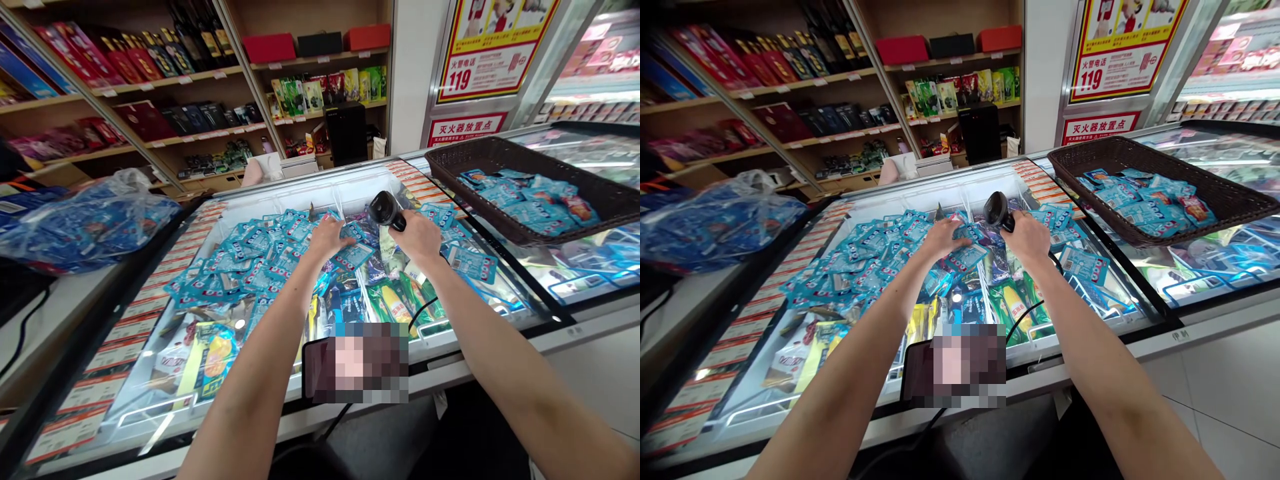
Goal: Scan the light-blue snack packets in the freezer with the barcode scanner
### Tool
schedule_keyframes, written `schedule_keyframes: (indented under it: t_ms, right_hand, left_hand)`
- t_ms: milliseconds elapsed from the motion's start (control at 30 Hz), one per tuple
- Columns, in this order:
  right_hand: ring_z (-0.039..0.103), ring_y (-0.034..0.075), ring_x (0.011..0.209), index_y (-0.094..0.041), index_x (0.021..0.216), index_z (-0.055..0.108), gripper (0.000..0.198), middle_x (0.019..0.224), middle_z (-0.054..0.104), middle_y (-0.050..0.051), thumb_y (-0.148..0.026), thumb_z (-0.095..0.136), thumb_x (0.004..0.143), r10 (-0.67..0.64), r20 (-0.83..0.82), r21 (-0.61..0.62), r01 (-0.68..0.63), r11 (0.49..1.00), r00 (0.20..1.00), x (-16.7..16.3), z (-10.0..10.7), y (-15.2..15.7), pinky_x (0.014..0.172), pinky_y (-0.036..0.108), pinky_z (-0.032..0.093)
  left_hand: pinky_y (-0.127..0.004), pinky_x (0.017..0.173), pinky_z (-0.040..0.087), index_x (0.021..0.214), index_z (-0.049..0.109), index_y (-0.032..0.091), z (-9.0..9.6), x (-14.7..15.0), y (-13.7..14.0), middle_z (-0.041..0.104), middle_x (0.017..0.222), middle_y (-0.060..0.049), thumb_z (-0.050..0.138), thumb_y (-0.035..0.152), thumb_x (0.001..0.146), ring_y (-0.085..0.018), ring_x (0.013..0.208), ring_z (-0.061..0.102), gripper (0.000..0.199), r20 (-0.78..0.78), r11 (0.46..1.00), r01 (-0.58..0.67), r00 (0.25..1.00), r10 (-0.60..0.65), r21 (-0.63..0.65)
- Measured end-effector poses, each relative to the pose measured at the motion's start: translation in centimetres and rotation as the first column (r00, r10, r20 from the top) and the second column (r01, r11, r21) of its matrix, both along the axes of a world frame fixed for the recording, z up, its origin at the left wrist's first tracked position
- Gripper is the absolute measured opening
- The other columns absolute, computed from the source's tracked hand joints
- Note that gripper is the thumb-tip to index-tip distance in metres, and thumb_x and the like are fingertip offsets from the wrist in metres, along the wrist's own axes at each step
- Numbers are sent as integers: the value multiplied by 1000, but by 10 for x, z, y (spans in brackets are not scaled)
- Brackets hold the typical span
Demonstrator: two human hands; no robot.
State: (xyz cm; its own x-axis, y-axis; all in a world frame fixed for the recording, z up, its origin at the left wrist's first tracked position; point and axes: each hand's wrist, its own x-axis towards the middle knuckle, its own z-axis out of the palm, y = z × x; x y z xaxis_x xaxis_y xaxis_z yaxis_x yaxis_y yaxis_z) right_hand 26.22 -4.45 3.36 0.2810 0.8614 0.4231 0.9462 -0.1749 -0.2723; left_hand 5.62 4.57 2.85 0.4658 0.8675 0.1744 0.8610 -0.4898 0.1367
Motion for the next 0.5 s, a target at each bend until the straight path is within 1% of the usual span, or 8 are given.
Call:
schedule_keyframes:
  t_ms: [67, 167, 233, 300, 400, 433, 467, 500]
  right_hand:
    - [61, 25, 81, -21, 100, 61, 28, 92, 66, 9, -40, 54, 80, 2, 2, 15, -2, 1000, 1000, 0, 0, 0, 64, 32, 40]
    - [61, 24, 81, -23, 99, 61, 27, 90, 66, 7, -41, 52, 81, 26, 9, 51, -27, 998, 1000, -1, -1, 0, 63, 32, 39]
    - [61, 24, 81, -22, 101, 60, 28, 91, 66, 7, -41, 52, 81, 53, 22, 67, -54, 996, 998, -3, -2, 0, 64, 31, 38]
    - [60, 24, 82, -21, 102, 60, 30, 94, 66, 8, -41, 52, 81, 82, 45, 63, -84, 994, 996, -7, -1, -3, 64, 31, 38]
    - [60, 24, 83, -20, 105, 60, 33, 98, 65, 8, -42, 52, 82, 179, 104, 55, -186, 981, 978, -14, 0, -8, 65, 30, 37]
    - [60, 23, 84, -21, 106, 59, 33, 99, 65, 8, -42, 51, 82, 225, 129, 58, -234, 970, 966, -16, 0, -10, 66, 30, 36]
    - [60, 23, 85, -21, 107, 59, 33, 100, 65, 7, -42, 51, 83, 271, 154, 59, -283, 957, 950, -19, 1, -12, 67, 30, 36]
    - [60, 23, 86, -21, 108, 59, 33, 100, 65, 7, -42, 51, 83, 310, 177, 58, -324, 944, 934, -21, 1, -14, 67, 30, 36]
  left_hand:
    - [-37, 89, 43, 117, 56, 17, 2, 0, 3, 55, 115, -14, 68, 45, 69, -28, 107, 53, 57, 76, 999, -53, 996, 53, 0]
    - [-36, 86, 44, 106, 60, 17, 4, -8, 2, 59, 104, -11, 63, 35, 74, -23, 97, 56, 37, 343, 993, -114, 935, 94, 41]
    - [-33, 82, 45, 96, 60, 18, 4, -18, -2, 61, 91, -6, 56, 31, 79, -18, 86, 58, 22, 548, 986, -150, 832, 84, 77]
    - [-30, 76, 47, 93, 56, 18, 0, -29, -9, 61, 85, -4, 51, 32, 83, -15, 79, 58, 18, 723, 976, -204, 685, 85, 78]
    - [-28, 71, 49, 97, 49, 19, -11, -43, -20, 61, 83, -3, 43, 37, 87, -13, 76, 60, 21, 887, 974, -223, 439, 141, -45]
    - [-28, 71, 50, 101, 47, 19, -15, -47, -24, 61, 83, -3, 42, 40, 88, -13, 76, 61, 25, 906, 975, -205, 390, 164, -88]
    - [-29, 71, 50, 105, 46, 19, -19, -50, -26, 62, 85, -4, 42, 42, 88, -13, 76, 62, 29, 910, 975, -194, 375, 176, -108]
    - [-29, 70, 51, 109, 45, 19, -22, -52, -28, 62, 90, -5, 44, 45, 87, -13, 76, 62, 34, 900, 977, -180, 395, 181, -118]
